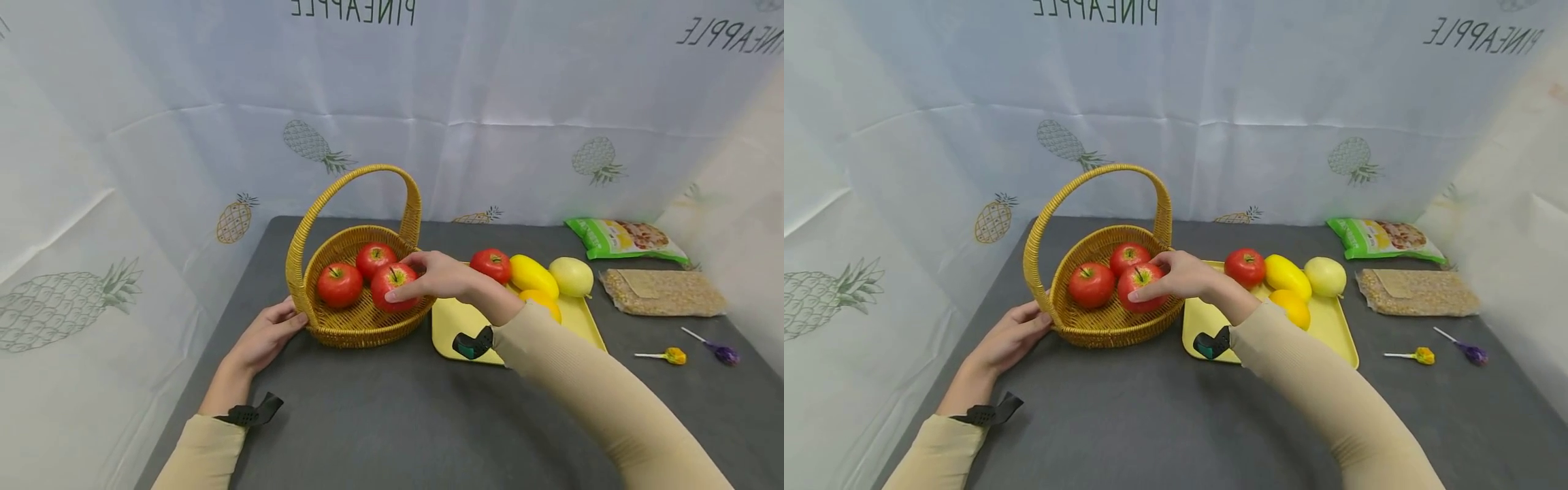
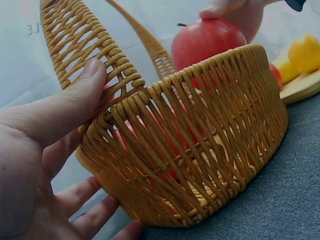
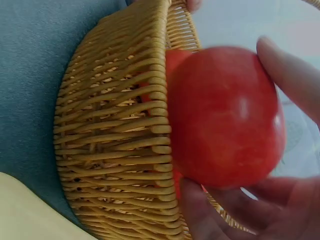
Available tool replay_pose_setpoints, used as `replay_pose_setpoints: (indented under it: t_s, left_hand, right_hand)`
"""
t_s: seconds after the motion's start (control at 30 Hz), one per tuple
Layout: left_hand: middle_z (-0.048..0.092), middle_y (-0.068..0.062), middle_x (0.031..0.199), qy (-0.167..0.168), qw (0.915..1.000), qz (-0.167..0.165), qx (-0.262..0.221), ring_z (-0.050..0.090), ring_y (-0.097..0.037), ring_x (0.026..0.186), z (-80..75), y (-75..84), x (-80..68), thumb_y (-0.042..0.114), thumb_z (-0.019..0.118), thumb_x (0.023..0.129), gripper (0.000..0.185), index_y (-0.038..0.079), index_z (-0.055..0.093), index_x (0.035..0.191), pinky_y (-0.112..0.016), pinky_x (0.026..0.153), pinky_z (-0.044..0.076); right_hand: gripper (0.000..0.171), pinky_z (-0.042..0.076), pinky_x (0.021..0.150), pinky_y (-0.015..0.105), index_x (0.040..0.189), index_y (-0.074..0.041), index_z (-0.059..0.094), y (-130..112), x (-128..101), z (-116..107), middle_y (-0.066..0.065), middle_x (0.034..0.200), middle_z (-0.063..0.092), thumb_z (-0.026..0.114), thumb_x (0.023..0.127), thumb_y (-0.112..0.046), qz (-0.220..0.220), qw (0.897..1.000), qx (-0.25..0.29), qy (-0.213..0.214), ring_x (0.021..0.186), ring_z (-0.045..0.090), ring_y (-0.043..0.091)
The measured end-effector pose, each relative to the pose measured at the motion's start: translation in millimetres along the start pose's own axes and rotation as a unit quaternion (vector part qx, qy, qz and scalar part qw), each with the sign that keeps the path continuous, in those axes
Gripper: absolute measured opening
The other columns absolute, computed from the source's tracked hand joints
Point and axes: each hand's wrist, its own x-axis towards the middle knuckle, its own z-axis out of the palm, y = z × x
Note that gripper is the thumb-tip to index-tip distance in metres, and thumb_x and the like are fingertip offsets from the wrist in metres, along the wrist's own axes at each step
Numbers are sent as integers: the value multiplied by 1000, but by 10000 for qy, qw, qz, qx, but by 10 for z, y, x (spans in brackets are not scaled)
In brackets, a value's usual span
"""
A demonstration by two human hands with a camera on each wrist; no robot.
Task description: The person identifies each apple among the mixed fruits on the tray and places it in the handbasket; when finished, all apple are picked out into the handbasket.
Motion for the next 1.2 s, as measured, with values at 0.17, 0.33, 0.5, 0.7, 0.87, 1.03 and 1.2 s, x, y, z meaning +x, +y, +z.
replay_pose_setpoints:
  t_s: [0.17,0.33,0.5,0.7,0.87,1.03,1.2]
  left_hand:
    - [23,-22,163,-11,10000,-16,-46,16,-25,151,21,-24,-9,6,54,107,37,-13,54,138,-23,107,42]
    - [3,-27,167,76,9997,-140,-205,-3,-38,153,64,-70,-62,7,53,108,38,-11,53,141,-22,107,41]
    - [1,-28,167,112,9996,-62,-255,-3,-36,154,77,-81,-51,7,53,108,37,-12,53,140,-21,108,40]
    - [8,-30,165,109,9996,1,-272,20,-18,150,61,-54,-13,5,52,108,37,-13,51,141,-23,108,41]
    - [8,-28,165,3,9996,57,-284,24,-11,148,36,-53,5,4,50,108,38,-13,50,142,-23,108,41]
    - [16,-24,165,-54,9994,118,-307,27,-12,148,36,-52,27,4,50,108,37,-13,50,141,-24,108,42]
    - [27,-16,161,-49,9994,109,-317,33,-9,144,42,-58,-14,3,50,108,36,-11,53,141,-23,106,43]
  right_hand:
    - [68,54,90,41,133,-15,58,-19,53,37,4,124,61,86,81,-47,9,9995,-222,-213,113,56,24]
    - [72,52,93,40,133,-13,60,-43,124,103,1,122,63,87,78,-50,77,9976,-477,-491,113,57,21]
    - [78,51,95,38,137,-10,57,-87,235,94,0,125,61,86,78,-52,138,9928,-854,-827,117,54,20]
    - [87,47,102,37,146,-5,50,-194,396,38,3,135,55,84,81,-53,196,9806,-1392,-1365,124,48,21]
    - [83,48,98,34,139,-6,52,-271,490,31,4,131,55,85,80,-54,304,9729,-1558,-1680,121,49,21]
    - [74,51,93,32,132,-8,54,-288,528,65,3,125,57,85,81,-51,311,9728,-1538,-1706,117,51,20]
    - [72,52,90,28,130,-7,56,-284,554,171,3,122,58,85,81,-51,297,9730,-1518,-1714,114,54,19]
